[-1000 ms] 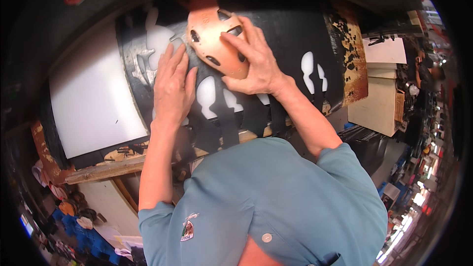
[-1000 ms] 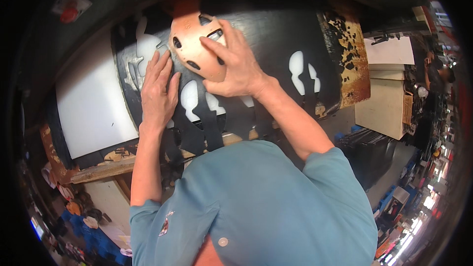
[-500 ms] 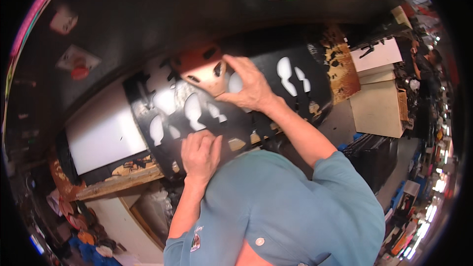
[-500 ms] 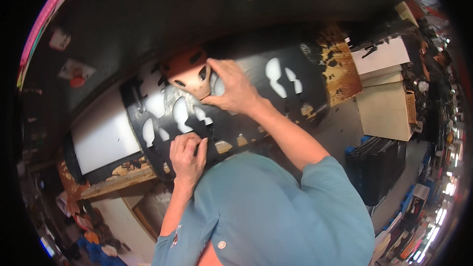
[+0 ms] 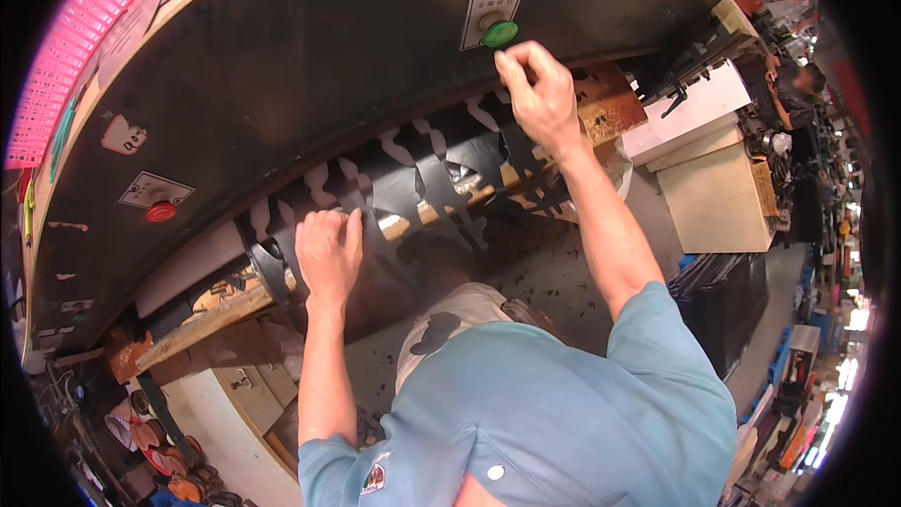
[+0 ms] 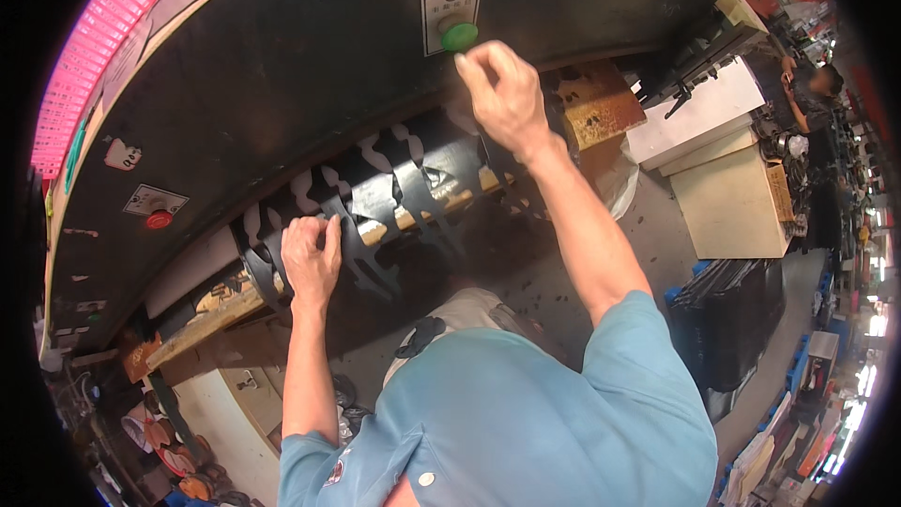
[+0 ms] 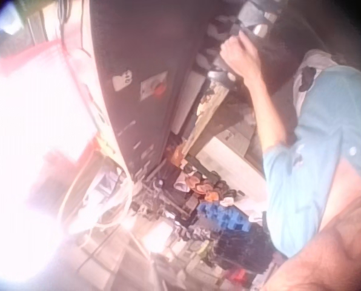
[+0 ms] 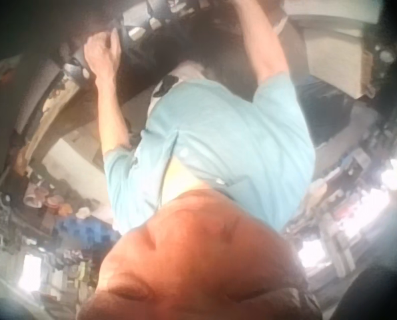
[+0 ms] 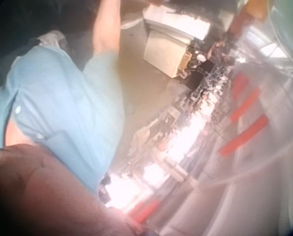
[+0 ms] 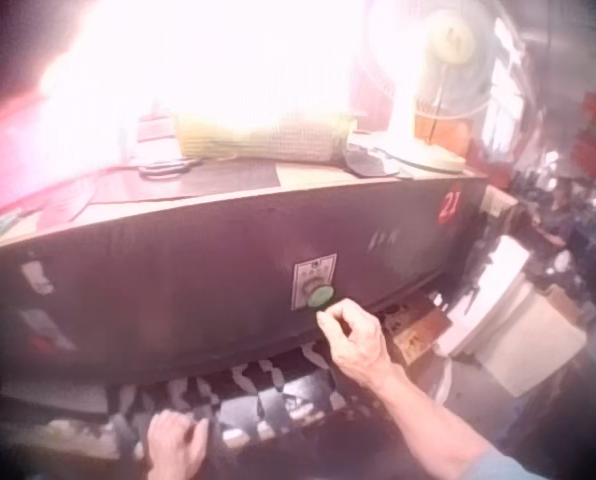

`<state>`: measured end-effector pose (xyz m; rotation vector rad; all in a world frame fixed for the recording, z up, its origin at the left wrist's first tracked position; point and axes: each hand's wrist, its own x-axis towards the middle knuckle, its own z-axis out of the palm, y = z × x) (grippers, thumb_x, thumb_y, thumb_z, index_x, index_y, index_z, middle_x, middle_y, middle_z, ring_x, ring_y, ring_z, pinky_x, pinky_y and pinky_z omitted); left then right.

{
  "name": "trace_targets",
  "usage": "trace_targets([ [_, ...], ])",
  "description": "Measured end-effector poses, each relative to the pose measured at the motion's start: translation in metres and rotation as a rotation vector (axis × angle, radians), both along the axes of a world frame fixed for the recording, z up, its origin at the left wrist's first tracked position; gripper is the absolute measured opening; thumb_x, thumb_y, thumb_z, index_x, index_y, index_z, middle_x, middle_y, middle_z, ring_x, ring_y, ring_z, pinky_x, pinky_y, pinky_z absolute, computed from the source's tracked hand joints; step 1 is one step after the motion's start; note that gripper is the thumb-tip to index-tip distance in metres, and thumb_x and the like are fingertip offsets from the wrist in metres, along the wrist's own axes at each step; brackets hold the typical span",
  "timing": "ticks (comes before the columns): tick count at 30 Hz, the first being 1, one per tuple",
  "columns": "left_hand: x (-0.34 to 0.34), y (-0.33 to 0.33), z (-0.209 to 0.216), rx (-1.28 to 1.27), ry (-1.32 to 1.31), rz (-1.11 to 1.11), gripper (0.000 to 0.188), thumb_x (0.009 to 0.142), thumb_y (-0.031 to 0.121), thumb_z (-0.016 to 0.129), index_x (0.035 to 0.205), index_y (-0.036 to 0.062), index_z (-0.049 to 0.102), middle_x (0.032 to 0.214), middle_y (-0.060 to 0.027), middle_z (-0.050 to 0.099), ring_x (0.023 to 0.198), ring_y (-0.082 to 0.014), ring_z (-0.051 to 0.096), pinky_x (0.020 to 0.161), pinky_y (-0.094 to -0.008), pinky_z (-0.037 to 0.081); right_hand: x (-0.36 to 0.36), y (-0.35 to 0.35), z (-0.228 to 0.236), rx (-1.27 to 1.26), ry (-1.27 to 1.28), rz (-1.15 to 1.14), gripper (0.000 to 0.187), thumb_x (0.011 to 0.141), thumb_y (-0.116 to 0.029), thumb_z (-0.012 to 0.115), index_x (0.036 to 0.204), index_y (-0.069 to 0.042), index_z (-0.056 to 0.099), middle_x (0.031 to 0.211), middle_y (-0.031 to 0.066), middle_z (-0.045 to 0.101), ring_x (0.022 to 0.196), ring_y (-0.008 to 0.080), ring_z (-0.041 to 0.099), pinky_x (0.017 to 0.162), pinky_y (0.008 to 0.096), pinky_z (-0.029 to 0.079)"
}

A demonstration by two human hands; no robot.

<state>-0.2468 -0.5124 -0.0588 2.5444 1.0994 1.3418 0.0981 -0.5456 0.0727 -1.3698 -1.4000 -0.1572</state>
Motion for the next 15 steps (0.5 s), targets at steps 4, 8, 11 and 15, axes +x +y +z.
trace_targets([
  [4,0.002,0.003,0.009,-0.007,-0.051,0.012,0.024,0.090,0.010,0.084,0.078,0.0063,0.063,0.074,-0.0083,0.063,0.072,-0.0302,0.061,0.071,-0.0427,0.046,-0.026,-0.031,-0.054,-0.068,0.257,-0.044,0.018,0.101,-0.012,0.076,0.088,-0.001,0.068,0.077,0.0104,0.069,0.067,0.0190,0.065,0.065,0.0338,0.052],
  [8,-0.001,0.007,0.010,-0.047,-0.030,0.019,0.023,0.091,0.011,0.083,0.078,0.0058,0.065,0.074,-0.0086,0.065,0.072,-0.0299,0.062,0.072,-0.0421,0.048,-0.053,-0.018,-0.094,0.073,-0.388,-0.054,0.017,0.085,-0.005,0.085,0.082,-0.006,0.068,0.076,0.0074,0.063,0.070,0.0265,0.060,0.063,0.0374,0.047],
  [11,-0.004,0.008,0.006,-0.018,-0.043,0.026,0.028,0.087,0.011,0.086,0.072,0.0067,0.062,0.070,-0.0075,0.063,0.069,-0.0284,0.059,0.068,-0.0414,0.044,-0.056,-0.012,-0.106,-0.022,-0.384,-0.054,0.019,0.081,-0.005,0.088,0.079,-0.007,0.069,0.078,0.0052,0.065,0.069,0.0269,0.056,0.063,0.0396,0.047],
  [15,-0.006,0.011,0.004,-0.044,-0.008,0.048,0.025,0.089,0.016,0.085,0.074,0.0072,0.066,0.074,-0.0077,0.066,0.071,-0.0283,0.060,0.069,-0.0417,0.046,-0.052,-0.013,-0.111,-0.135,-0.497,-0.037,0.014,0.083,-0.016,0.085,0.079,-0.010,0.074,0.076,0.0029,0.064,0.074,0.0273,0.058,0.070,0.0404,0.051],
])
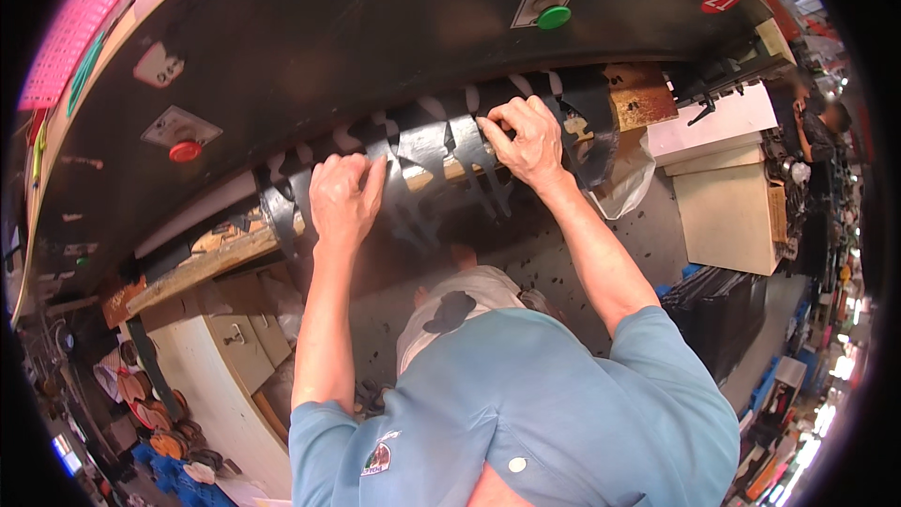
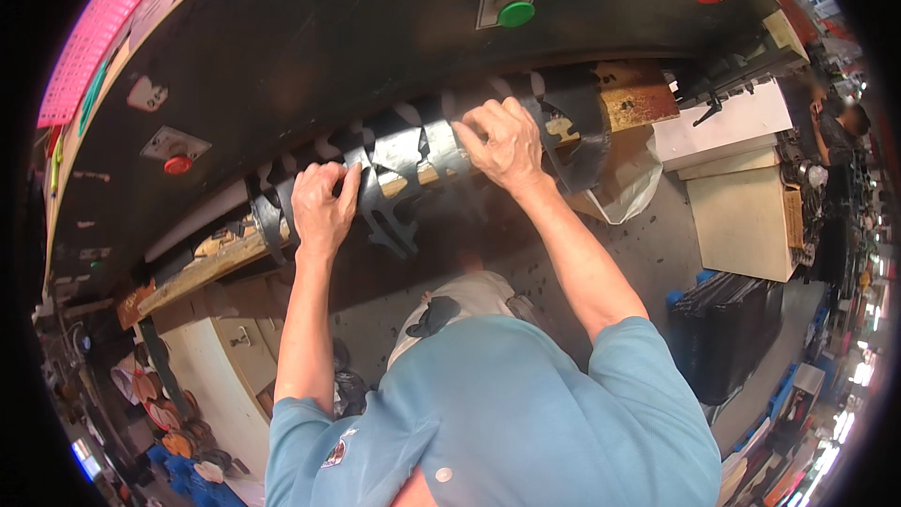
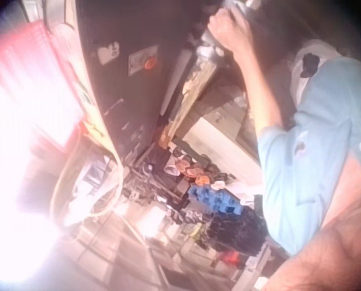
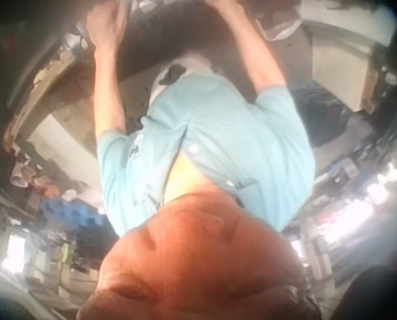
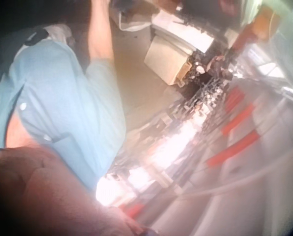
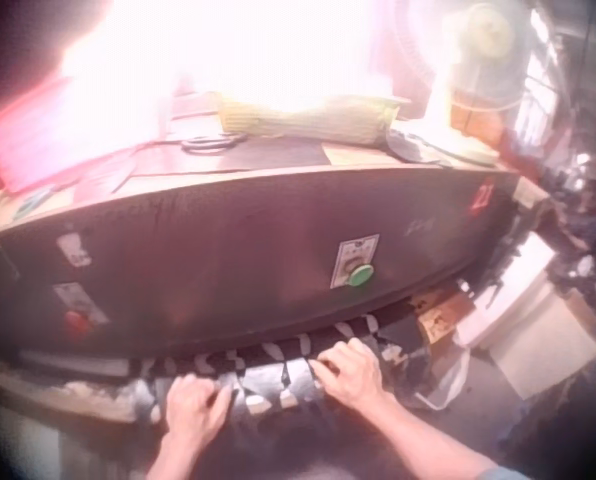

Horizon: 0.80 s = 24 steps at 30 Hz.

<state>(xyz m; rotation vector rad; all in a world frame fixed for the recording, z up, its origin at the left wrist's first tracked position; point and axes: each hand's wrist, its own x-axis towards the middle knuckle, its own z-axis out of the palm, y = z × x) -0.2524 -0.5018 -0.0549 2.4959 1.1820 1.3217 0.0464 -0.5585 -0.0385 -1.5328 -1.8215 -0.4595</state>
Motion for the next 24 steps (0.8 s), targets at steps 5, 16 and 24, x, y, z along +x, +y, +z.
trace_targets([
  [5,0.001,0.000,-0.004,-0.024,-0.001,0.003,0.026,0.092,0.020,0.083,0.076,0.0082,0.065,0.076,-0.0074,0.067,0.077,-0.0294,0.063,0.073,-0.0434,0.047,-0.002,0.002,-0.004,-0.032,0.148,-0.031,0.012,0.086,-0.013,0.086,0.086,-0.009,0.074,0.075,0.0026,0.066,0.072,0.0232,0.060,0.068,0.0382,0.050],
  [16,0.006,-0.010,-0.007,-0.068,-0.090,0.009,0.028,0.090,0.012,0.082,0.075,0.0075,0.058,0.072,-0.0080,0.060,0.071,-0.0308,0.059,0.069,-0.0443,0.044,0.002,-0.010,-0.002,-0.160,0.249,-0.018,0.010,0.091,-0.011,0.083,0.089,-0.005,0.075,0.076,0.0048,0.065,0.074,0.0220,0.059,0.070,0.0357,0.049],
  [24,-0.013,0.001,0.021,-0.493,0.022,-0.164,0.027,0.092,0.019,0.080,0.076,0.0044,0.064,0.073,-0.0135,0.063,0.071,-0.0351,0.063,0.068,-0.0476,0.047,-0.025,0.012,0.053,-0.429,0.475,-0.099,0.016,0.094,-0.017,0.084,0.096,-0.002,0.079,0.083,0.0070,0.074,0.064,0.0128,0.064,0.063,0.0291,0.052],
])
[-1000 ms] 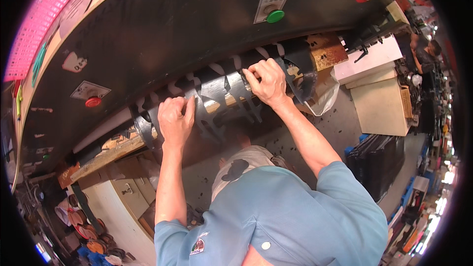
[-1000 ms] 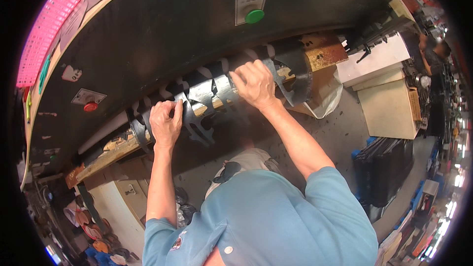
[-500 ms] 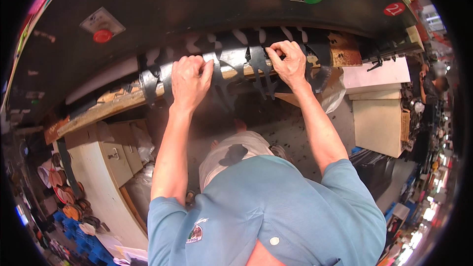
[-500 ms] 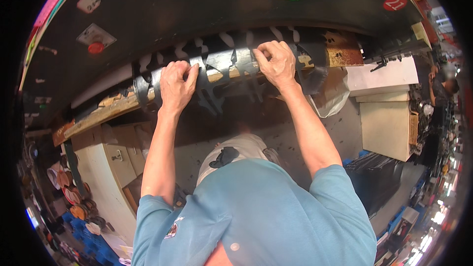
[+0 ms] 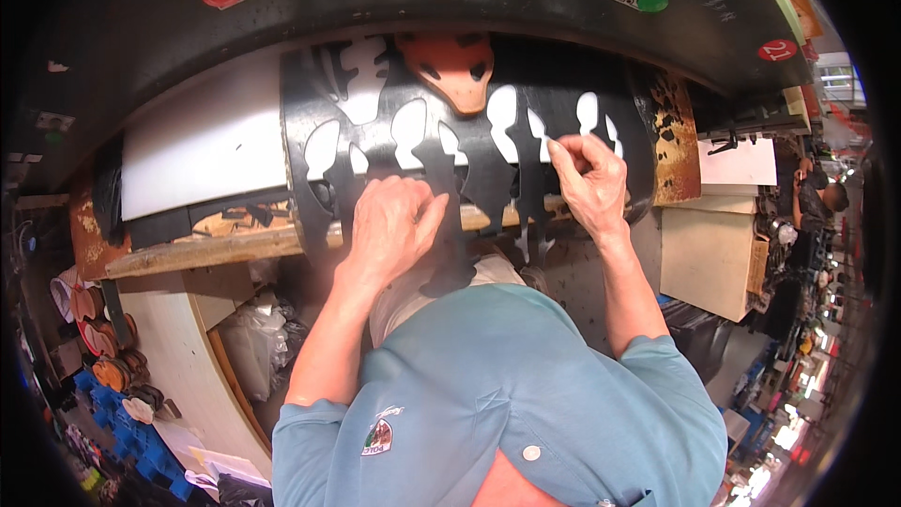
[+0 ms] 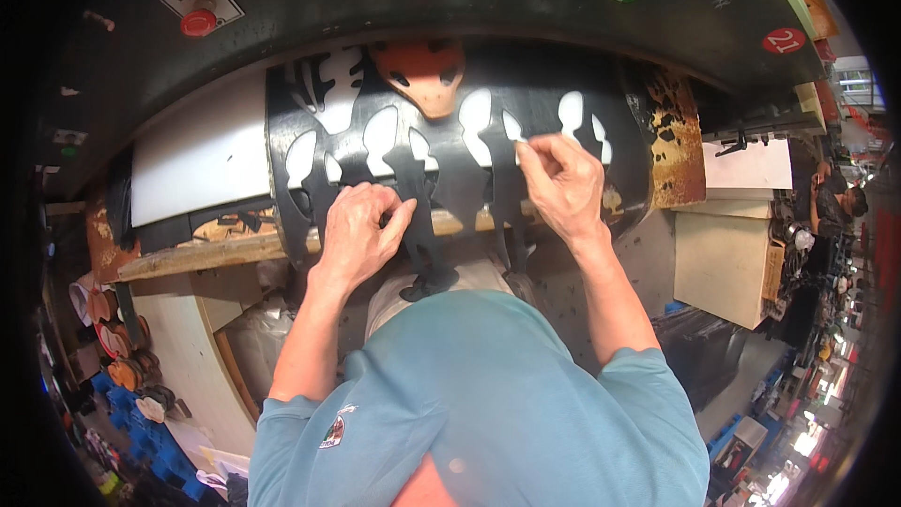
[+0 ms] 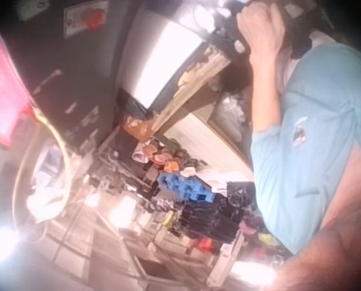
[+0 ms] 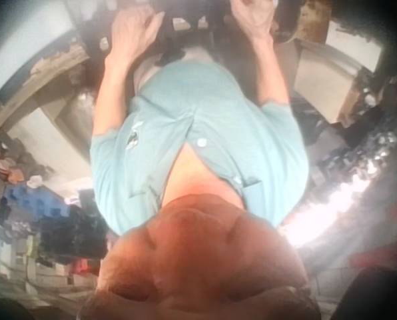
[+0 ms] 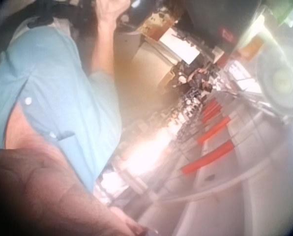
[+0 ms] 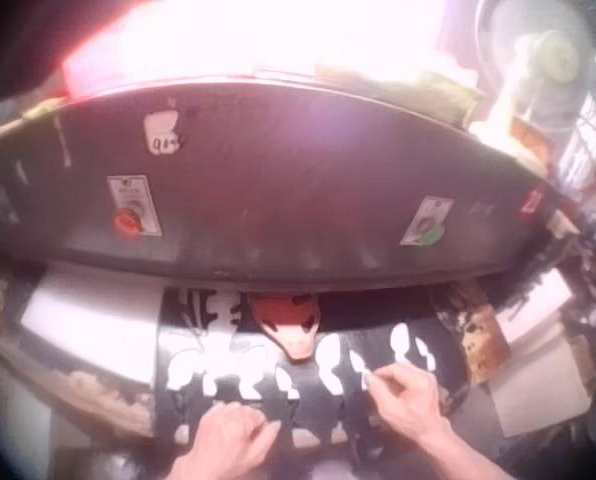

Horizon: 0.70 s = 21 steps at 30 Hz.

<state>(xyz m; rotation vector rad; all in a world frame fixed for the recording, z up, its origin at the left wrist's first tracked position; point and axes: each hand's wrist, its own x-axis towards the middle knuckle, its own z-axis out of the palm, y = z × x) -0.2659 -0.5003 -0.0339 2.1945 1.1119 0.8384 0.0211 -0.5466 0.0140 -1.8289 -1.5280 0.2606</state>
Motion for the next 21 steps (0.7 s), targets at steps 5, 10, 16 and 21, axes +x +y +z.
trace_targets([
  [5,-0.005,0.075,0.012,0.063,-0.195,0.073,0.010,0.099,0.007,0.072,0.094,-0.0022,0.071,0.089,-0.0188,0.072,0.080,-0.0349,0.070,0.072,-0.0428,0.055,-0.046,0.115,-0.003,0.018,-0.078,0.248,0.086,0.081,-0.041,0.092,0.145,0.004,0.059,0.141,0.0246,0.060,0.126,0.0388,0.061,0.110,0.0459,0.050],
  [10,0.028,0.141,-0.010,0.251,-0.058,0.147,0.040,0.099,0.002,0.068,0.138,-0.0036,0.065,0.141,-0.0250,0.067,0.140,-0.0419,0.059,0.119,-0.0508,0.046,-0.077,0.162,-0.026,-0.071,-0.391,0.197,0.104,0.069,-0.041,0.091,0.153,0.005,0.052,0.155,0.0410,0.038,0.134,0.0562,0.047,0.116,0.0591,0.043],
  [16,0.034,0.129,-0.030,0.216,0.083,0.076,0.047,0.099,0.005,0.069,0.143,-0.0079,0.062,0.156,-0.0259,0.058,0.149,-0.0430,0.051,0.126,-0.0563,0.038,-0.056,0.160,-0.024,-0.089,-0.292,0.212,0.093,0.063,-0.038,0.087,0.145,-0.001,0.064,0.156,0.0333,0.046,0.131,0.0526,0.049,0.115,0.0568,0.045],
  [21,0.038,0.129,-0.015,0.193,0.136,0.049,0.047,0.099,0.007,0.070,0.142,-0.0086,0.062,0.156,-0.0238,0.059,0.150,-0.0410,0.051,0.126,-0.0555,0.038,-0.010,0.159,0.019,-0.251,0.456,0.231,0.092,0.067,-0.029,0.093,0.149,0.000,0.063,0.152,0.0206,0.060,0.137,0.0312,0.061,0.119,0.0407,0.046],
])
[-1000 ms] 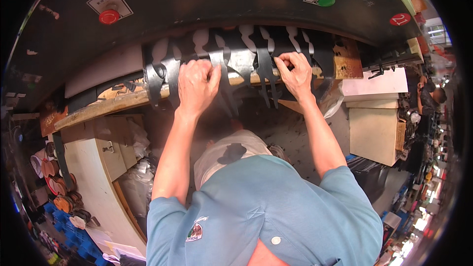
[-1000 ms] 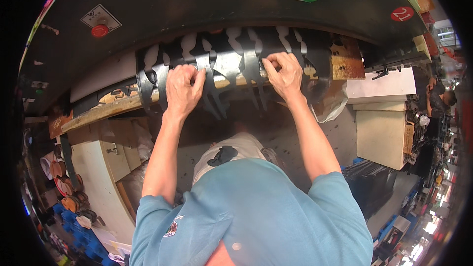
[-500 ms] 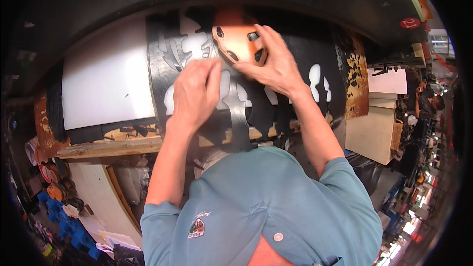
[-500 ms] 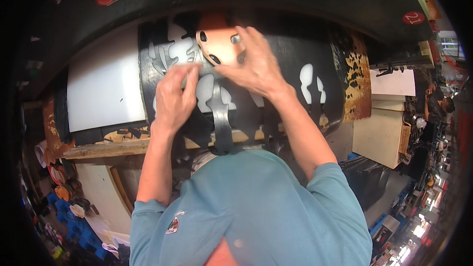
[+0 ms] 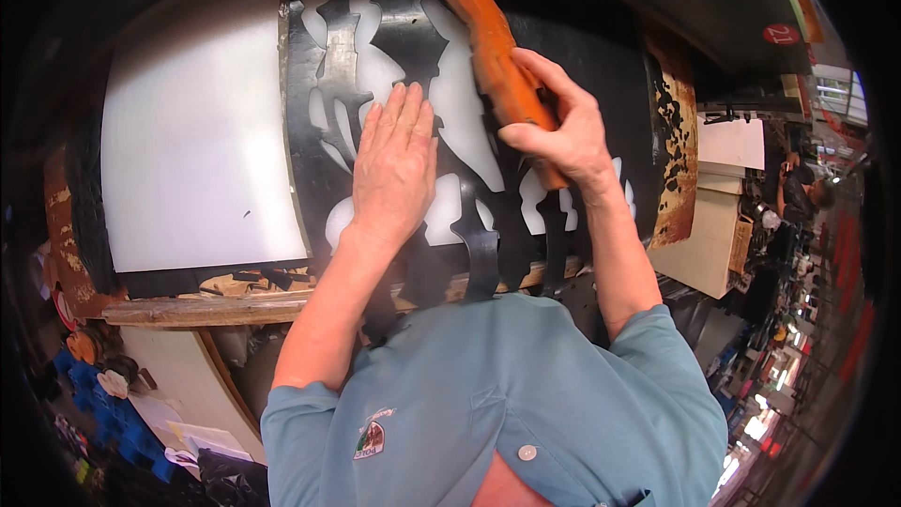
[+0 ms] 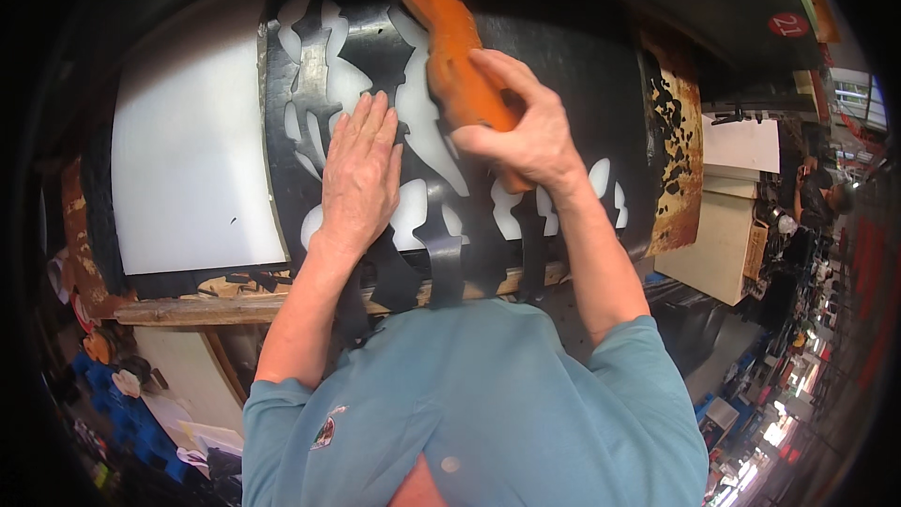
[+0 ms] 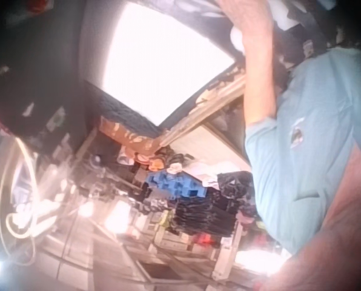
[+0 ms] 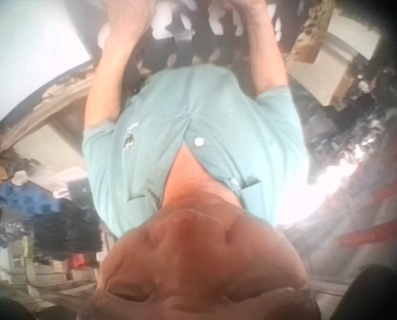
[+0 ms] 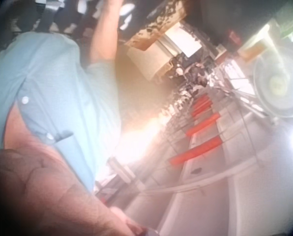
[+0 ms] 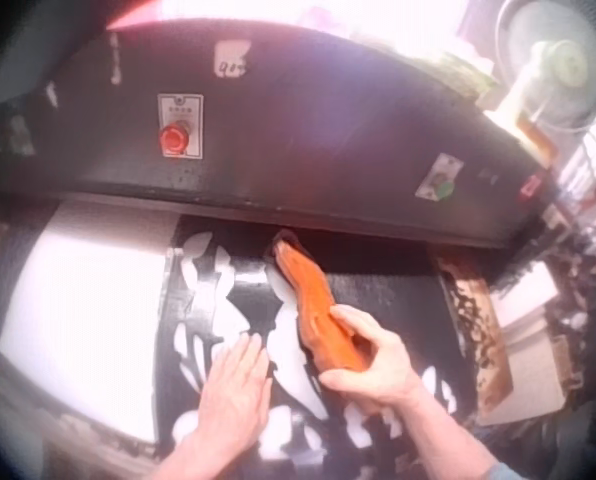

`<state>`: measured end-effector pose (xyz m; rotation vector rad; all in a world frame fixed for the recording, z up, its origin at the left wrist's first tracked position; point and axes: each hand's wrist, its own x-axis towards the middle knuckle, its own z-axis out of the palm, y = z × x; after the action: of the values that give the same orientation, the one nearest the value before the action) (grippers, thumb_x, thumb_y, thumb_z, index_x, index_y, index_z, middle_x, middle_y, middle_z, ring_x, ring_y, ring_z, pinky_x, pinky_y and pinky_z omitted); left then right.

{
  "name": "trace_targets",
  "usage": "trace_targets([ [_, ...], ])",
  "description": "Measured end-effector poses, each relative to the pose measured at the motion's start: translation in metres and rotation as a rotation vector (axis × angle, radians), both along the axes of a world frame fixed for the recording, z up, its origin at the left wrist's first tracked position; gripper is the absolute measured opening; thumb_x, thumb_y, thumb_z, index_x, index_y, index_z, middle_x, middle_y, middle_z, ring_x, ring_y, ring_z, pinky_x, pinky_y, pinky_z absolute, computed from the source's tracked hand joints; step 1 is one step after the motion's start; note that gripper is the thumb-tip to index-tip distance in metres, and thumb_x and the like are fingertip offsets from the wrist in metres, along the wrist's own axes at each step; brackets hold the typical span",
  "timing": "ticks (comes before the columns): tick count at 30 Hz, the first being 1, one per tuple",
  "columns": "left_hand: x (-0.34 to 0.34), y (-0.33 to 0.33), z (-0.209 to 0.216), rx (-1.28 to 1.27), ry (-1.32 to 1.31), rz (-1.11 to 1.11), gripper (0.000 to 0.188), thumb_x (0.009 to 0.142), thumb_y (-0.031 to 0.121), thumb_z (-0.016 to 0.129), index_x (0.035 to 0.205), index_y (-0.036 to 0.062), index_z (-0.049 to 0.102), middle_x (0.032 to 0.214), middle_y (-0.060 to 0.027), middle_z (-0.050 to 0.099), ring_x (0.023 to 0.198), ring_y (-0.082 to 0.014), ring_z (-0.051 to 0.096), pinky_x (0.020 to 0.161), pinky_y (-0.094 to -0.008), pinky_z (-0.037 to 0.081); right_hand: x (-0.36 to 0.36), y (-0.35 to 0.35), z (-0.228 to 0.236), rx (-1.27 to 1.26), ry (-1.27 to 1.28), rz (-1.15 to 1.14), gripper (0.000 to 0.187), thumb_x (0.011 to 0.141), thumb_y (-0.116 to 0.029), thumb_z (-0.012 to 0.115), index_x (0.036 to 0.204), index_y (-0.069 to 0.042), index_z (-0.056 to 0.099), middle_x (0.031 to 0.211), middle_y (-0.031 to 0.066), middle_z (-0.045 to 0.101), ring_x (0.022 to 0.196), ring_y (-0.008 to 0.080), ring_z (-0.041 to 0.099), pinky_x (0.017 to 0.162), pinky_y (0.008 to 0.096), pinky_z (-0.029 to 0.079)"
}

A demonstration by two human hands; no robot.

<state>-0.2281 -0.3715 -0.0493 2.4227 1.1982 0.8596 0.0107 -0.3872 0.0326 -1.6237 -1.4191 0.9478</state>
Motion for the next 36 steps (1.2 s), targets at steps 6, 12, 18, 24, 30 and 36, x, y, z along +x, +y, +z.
trace_targets([
  [6,0.020,-0.021,0.047,-0.315,-0.301,-0.074,0.058,0.094,0.030,0.084,0.134,-0.0094,0.068,0.135,-0.0299,0.071,0.131,-0.0442,0.065,0.113,-0.0490,0.052,0.009,-0.016,0.007,-0.106,0.464,-0.069,0.090,0.074,-0.018,0.089,0.154,0.007,0.056,0.142,0.0198,0.066,0.131,0.0270,0.063,0.113,0.0385,0.049],
  [12,0.058,-0.032,0.055,-1.062,-0.640,-0.311,0.057,0.102,0.029,0.078,0.144,-0.0067,0.064,0.128,-0.0243,0.075,0.111,-0.0297,0.076,0.099,-0.0394,0.059,0.014,-0.017,-0.006,-0.039,0.528,-0.047,0.086,0.078,-0.013,0.085,0.155,0.007,0.053,0.135,0.0178,0.068,0.106,0.0166,0.067,0.090,0.0288,0.054],
  [18,0.042,-0.033,0.044,-1.381,-0.882,0.054,0.060,0.102,0.017,0.077,0.154,-0.0046,0.056,0.136,-0.0202,0.073,0.119,-0.0244,0.073,0.103,-0.0374,0.059,0.016,-0.018,-0.005,-0.029,0.613,-0.062,0.093,0.077,-0.023,0.089,0.156,0.008,0.052,0.134,0.0177,0.067,0.114,0.0186,0.066,0.098,0.0310,0.053],
  [24,0.062,-0.048,0.048,-0.956,-0.564,-0.168,0.065,0.095,0.025,0.084,0.149,-0.0030,0.062,0.118,-0.0183,0.079,0.102,-0.0192,0.075,0.094,-0.0348,0.060,0.011,-0.018,-0.011,0.012,0.624,-0.062,0.088,0.080,-0.017,0.087,0.156,0.008,0.051,0.130,0.0168,0.068,0.097,0.0140,0.067,0.085,0.0277,0.054],
  [30,0.038,-0.044,0.035,-1.111,-0.771,0.029,0.030,0.106,0.016,0.073,0.082,0.0070,0.058,0.073,0.0125,0.041,0.068,-0.0003,0.032,0.057,-0.0245,0.024,0.017,-0.017,-0.014,0.006,0.725,-0.064,0.085,0.080,-0.015,0.084,0.156,0.007,0.051,0.134,0.0167,0.066,0.069,0.0071,0.059,0.064,0.0229,0.050],
  [36,-0.054,-0.056,0.034,-1.182,-1.061,0.241,0.020,0.112,0.020,0.066,0.107,0.0013,0.069,0.099,-0.0108,0.079,0.087,-0.0162,0.076,0.076,-0.0267,0.059,0.018,-0.017,-0.017,0.009,0.629,-0.084,0.090,0.077,-0.026,0.083,0.156,0.005,0.054,0.141,0.0175,0.065,0.121,0.0200,0.064,0.106,0.0310,0.050],
])
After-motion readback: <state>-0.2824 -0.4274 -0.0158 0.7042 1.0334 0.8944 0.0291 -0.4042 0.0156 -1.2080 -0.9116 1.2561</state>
